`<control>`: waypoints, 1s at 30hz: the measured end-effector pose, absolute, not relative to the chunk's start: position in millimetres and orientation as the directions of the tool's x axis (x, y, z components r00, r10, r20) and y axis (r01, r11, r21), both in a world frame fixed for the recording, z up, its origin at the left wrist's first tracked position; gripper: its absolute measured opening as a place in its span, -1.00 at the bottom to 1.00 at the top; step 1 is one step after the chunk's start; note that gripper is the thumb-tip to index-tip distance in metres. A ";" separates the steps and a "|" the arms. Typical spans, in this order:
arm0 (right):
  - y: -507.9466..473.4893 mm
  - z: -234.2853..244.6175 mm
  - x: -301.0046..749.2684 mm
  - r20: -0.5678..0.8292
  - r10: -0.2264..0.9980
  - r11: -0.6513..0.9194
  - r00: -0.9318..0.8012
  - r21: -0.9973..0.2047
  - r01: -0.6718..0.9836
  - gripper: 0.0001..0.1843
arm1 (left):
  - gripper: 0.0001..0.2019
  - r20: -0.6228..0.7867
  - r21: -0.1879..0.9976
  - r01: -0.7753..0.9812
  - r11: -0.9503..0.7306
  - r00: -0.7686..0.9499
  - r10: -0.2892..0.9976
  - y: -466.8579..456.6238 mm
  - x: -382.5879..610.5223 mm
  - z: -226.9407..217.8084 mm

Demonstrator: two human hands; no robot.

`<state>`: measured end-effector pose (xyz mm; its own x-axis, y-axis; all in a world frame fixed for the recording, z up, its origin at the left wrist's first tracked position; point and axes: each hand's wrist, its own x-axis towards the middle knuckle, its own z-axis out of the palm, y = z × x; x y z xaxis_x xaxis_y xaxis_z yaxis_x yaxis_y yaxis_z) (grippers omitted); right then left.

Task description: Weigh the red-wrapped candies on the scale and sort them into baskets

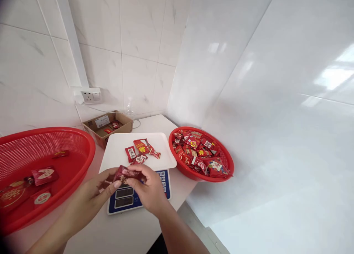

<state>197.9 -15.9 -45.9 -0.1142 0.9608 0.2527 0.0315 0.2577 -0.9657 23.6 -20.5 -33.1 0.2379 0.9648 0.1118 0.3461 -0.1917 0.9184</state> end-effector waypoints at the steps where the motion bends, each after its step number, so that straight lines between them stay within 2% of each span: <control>1: -18.4 -46.8 194.7 0.234 0.963 0.236 -0.133 -0.972 -0.002 -0.70 | -0.62 0.117 0.939 0.288 -0.189 0.251 0.961 -21.0 25.6 -33.0; 5: -20.3 -52.2 191.3 0.162 0.980 0.156 -0.119 -0.986 -0.059 -0.65 | -0.72 0.127 0.977 0.140 -0.159 0.215 0.968 -18.6 24.1 -32.8; 7: -19.6 -54.1 192.6 0.123 0.984 0.120 -0.132 -0.992 -0.027 -0.69 | -0.74 0.111 0.985 0.106 -0.138 0.227 0.967 -17.9 22.4 -32.0; 9: -19.9 -55.3 193.5 0.100 0.985 0.104 -0.143 -0.994 0.019 -0.64 | -0.73 0.082 0.993 0.066 -0.102 0.246 0.966 -18.6 22.9 -31.7; 14: -21.2 -56.9 193.8 0.140 0.982 0.152 -0.125 -0.984 0.091 -0.59 | -0.69 -0.041 0.992 -0.105 0.074 0.286 0.957 -20.1 29.6 -36.9; 17: -15.4 -57.1 199.2 0.207 0.967 0.236 -0.147 -0.948 0.213 -0.64 | -0.69 -0.057 0.980 -0.172 0.100 0.239 0.969 -16.4 29.4 -39.5; 19: -6.9 -56.9 206.1 0.284 0.951 0.309 -0.122 -0.881 0.358 -0.69 | -0.68 -0.066 0.962 -0.249 0.111 0.180 0.981 -12.6 26.1 -38.2; 21: 4.6 -57.3 214.0 0.364 0.924 0.366 -0.114 -0.763 0.533 -0.77 | -0.69 -0.098 0.928 -0.347 0.134 0.119 0.988 -9.1 20.9 -35.0; 24: 23.5 -59.4 222.4 0.402 0.891 0.419 -0.211 -0.549 0.724 -0.63 | -0.70 -0.143 0.874 -0.461 0.152 0.055 0.988 -6.2 12.9 -29.6; 26: 34.3 -61.0 223.9 0.377 0.882 0.444 -0.284 -0.458 0.770 -0.52 | -0.70 -0.150 0.857 -0.494 0.146 0.032 0.988 -5.8 8.9 -27.5; 30: 47.3 -61.4 219.9 0.315 0.869 0.486 -0.382 -0.400 0.777 -0.44 | -0.69 -0.149 0.847 -0.513 0.138 0.020 0.989 -6.7 6.6 -26.1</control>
